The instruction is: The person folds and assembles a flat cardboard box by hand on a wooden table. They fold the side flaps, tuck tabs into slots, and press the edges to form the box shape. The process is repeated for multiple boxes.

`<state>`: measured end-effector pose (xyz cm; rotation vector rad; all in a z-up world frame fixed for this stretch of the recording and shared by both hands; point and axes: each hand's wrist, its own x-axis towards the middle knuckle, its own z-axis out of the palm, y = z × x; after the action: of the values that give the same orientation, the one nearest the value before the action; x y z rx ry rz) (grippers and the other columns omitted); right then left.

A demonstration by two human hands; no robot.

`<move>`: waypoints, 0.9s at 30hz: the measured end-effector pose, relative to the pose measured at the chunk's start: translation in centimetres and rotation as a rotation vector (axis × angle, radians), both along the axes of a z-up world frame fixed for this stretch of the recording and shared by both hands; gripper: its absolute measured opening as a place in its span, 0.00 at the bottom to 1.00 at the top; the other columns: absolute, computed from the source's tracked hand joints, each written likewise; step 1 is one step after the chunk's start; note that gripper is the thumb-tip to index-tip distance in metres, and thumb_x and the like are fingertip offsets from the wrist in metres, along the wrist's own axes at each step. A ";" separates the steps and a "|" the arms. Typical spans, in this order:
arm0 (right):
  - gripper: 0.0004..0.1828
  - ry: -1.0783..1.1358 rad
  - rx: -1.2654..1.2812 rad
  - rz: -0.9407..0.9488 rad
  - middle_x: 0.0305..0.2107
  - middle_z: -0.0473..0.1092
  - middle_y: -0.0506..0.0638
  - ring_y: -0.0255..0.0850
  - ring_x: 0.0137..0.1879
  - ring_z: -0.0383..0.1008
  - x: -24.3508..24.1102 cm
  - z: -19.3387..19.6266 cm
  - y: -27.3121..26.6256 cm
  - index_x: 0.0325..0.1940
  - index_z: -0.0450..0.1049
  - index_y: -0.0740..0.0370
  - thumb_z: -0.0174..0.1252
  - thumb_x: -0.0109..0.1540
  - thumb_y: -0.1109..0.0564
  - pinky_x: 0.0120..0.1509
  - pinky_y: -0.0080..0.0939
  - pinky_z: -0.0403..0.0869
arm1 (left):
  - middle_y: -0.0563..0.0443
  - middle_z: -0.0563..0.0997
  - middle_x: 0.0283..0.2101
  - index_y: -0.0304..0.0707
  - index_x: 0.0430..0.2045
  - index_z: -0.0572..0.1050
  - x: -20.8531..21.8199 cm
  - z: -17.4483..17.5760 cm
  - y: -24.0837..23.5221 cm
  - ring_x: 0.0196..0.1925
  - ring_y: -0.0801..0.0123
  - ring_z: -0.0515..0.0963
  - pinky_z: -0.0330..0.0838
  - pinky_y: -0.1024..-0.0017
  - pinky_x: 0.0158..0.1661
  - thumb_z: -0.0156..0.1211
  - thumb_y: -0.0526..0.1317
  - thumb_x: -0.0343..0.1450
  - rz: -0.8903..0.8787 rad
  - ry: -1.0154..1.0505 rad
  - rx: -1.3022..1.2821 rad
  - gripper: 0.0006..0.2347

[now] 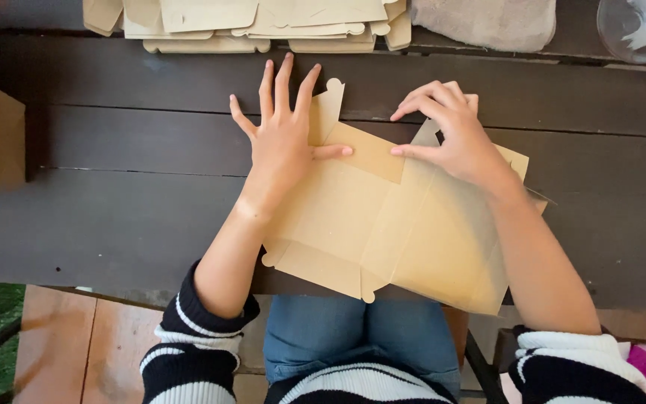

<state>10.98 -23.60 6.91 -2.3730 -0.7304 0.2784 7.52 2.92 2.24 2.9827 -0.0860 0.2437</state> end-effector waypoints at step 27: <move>0.25 -0.228 -0.089 -0.086 0.36 0.59 0.40 0.42 0.47 0.57 1.4 -2.5 4.2 0.34 0.68 0.48 0.73 0.59 0.33 0.54 0.46 0.49 | 0.48 0.53 0.75 0.65 0.73 0.55 0.0 -0.2 -0.2 0.76 0.56 0.50 0.54 0.30 0.59 0.63 0.87 0.49 0.005 -0.029 0.144 0.58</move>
<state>12.42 -19.43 4.37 -2.5412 -0.7298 0.0032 7.56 2.70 2.05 3.1235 -0.1042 0.2929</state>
